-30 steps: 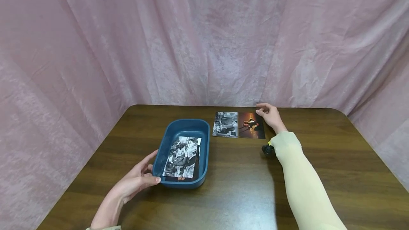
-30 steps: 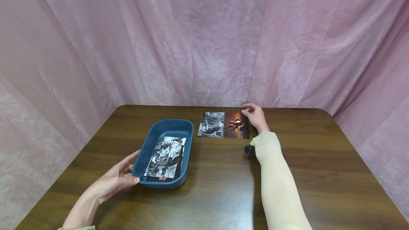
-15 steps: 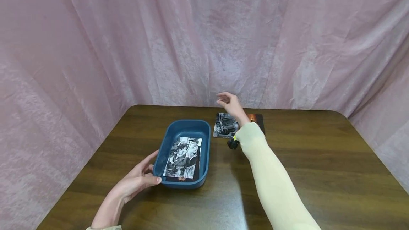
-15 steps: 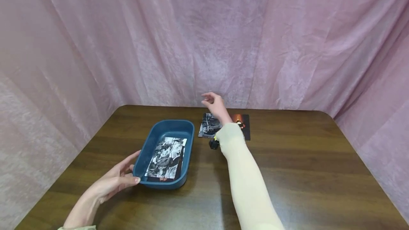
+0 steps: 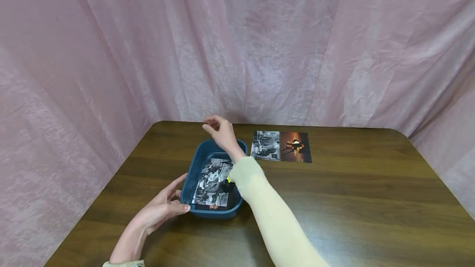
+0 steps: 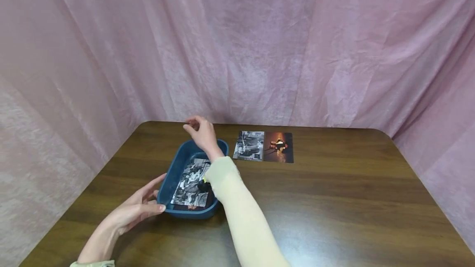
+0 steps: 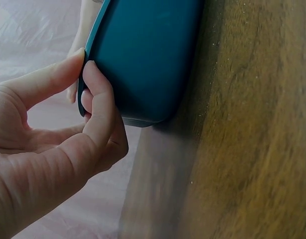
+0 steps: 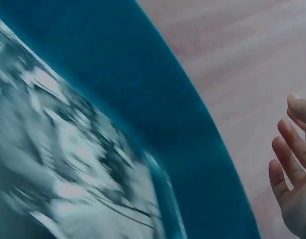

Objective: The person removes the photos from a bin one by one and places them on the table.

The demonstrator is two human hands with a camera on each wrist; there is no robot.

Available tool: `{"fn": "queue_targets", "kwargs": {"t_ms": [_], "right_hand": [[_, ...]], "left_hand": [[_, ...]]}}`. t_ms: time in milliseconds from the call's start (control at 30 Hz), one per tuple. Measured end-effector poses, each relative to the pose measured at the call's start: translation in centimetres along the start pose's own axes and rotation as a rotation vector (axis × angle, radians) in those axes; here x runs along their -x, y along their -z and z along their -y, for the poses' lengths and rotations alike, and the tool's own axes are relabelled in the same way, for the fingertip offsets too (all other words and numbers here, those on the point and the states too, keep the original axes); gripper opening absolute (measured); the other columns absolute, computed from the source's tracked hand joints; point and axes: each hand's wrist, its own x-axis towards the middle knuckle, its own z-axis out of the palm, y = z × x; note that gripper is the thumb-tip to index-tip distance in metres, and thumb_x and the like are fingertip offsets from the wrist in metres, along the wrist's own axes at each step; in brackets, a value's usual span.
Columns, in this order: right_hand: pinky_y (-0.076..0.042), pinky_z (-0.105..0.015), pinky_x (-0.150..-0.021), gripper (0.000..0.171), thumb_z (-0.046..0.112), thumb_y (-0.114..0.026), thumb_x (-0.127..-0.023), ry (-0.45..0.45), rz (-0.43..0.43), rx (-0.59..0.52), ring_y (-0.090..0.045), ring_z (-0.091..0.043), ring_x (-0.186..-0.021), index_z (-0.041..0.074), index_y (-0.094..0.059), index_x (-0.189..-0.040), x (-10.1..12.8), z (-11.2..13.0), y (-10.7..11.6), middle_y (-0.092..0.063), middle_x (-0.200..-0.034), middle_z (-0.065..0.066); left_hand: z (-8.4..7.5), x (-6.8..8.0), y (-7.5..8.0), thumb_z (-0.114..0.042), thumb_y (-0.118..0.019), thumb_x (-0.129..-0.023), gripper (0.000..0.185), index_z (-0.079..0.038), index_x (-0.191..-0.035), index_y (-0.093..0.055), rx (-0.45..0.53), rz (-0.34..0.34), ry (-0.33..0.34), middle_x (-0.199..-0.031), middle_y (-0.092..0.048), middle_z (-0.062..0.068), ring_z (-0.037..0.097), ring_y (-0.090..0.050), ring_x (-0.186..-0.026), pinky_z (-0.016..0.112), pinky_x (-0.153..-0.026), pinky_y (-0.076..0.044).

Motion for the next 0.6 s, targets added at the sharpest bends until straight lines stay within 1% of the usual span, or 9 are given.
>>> {"fn": "queue_targets", "kwargs": {"t_ms": [100, 167, 233, 333, 400, 467, 533, 600], "right_hand": [[-0.049, -0.024, -0.074, 0.024, 0.031, -0.060, -0.098, 0.001, 0.036, 0.036, -0.061, -0.015, -0.087, 0.016, -0.069, -0.114, 1.1, 0.7, -0.7, -0.069, -0.103, -0.003], [-0.048, -0.025, -0.073, 0.023, 0.033, -0.059, -0.099, -0.014, 0.097, 0.094, -0.060, -0.014, -0.085, 0.016, -0.069, -0.110, 1.7, 1.1, -0.8, -0.069, -0.100, -0.002], [-0.047, -0.025, -0.072, 0.021, 0.034, -0.059, -0.099, -0.050, 0.196, 0.175, -0.059, -0.012, -0.081, 0.017, -0.068, -0.107, 2.2, 1.3, -0.7, -0.069, -0.098, 0.000], [-0.047, -0.026, -0.072, 0.023, 0.035, -0.057, -0.100, -0.108, 0.385, 0.305, -0.059, -0.013, -0.081, 0.016, -0.068, -0.107, 2.9, 1.4, -0.5, -0.068, -0.100, 0.000], [-0.050, -0.028, -0.078, 0.028, 0.036, -0.058, -0.099, -0.140, 0.498, 0.372, -0.062, -0.015, -0.088, 0.015, -0.068, -0.113, 3.3, 1.3, -0.3, -0.068, -0.107, -0.002], [-0.051, -0.032, -0.086, 0.036, 0.038, -0.061, -0.097, -0.157, 0.581, 0.430, -0.063, -0.019, -0.101, 0.013, -0.065, -0.123, 3.6, 1.1, -0.1, -0.067, -0.117, -0.005], [-0.049, -0.037, -0.096, 0.048, 0.041, -0.065, -0.094, -0.167, 0.644, 0.512, -0.058, -0.023, -0.116, 0.015, -0.060, -0.133, 3.8, 1.0, 0.1, -0.062, -0.129, -0.007], [-0.045, -0.042, -0.103, 0.063, 0.045, -0.071, -0.088, -0.189, 0.702, 0.609, -0.049, -0.027, -0.127, 0.019, -0.052, -0.142, 4.1, 0.9, 0.2, -0.052, -0.141, -0.008]], "left_hand": [[-0.1, 0.0, -0.1, -0.001, -0.067, -0.086, 0.096, -0.015, -0.160, -0.006, -0.007, -0.001, 0.001, -0.107, -0.048, 0.011, 0.012, -0.060, -0.087, 0.030, -0.086, -0.052], [-0.2, -0.1, -0.1, -0.001, -0.066, -0.086, 0.096, -0.015, -0.160, -0.007, -0.010, -0.001, 0.002, -0.106, -0.048, 0.010, 0.012, -0.059, -0.087, 0.030, -0.084, -0.052], [-0.3, -0.1, -0.1, -0.001, -0.066, -0.087, 0.095, -0.015, -0.160, -0.006, -0.014, 0.003, 0.002, -0.106, -0.047, 0.010, 0.012, -0.059, -0.087, 0.029, -0.084, -0.051], [-0.3, -0.1, -0.1, -0.002, -0.066, -0.087, 0.095, -0.015, -0.160, -0.006, -0.013, 0.006, 0.006, -0.106, -0.046, 0.010, 0.012, -0.059, -0.088, 0.028, -0.084, -0.052], [-0.3, 0.0, -0.1, -0.002, -0.067, -0.087, 0.096, -0.015, -0.160, -0.006, -0.013, 0.003, 0.010, -0.107, -0.046, 0.010, 0.012, -0.058, -0.088, 0.029, -0.084, -0.052], [-0.2, 0.0, -0.1, -0.003, -0.068, -0.087, 0.096, -0.015, -0.160, -0.006, -0.010, 0.002, 0.013, -0.107, -0.047, 0.010, 0.012, -0.058, -0.088, 0.029, -0.084, -0.052], [-0.2, 0.0, -0.1, -0.003, -0.068, -0.087, 0.097, -0.016, -0.160, -0.006, -0.007, 0.001, 0.014, -0.108, -0.047, 0.011, 0.012, -0.059, -0.088, 0.030, -0.085, -0.052], [-0.1, 0.1, -0.1, -0.003, -0.068, -0.087, 0.097, -0.016, -0.160, -0.006, -0.002, 0.001, 0.011, -0.109, -0.048, 0.011, 0.012, -0.059, -0.089, 0.030, -0.086, -0.052]]}}
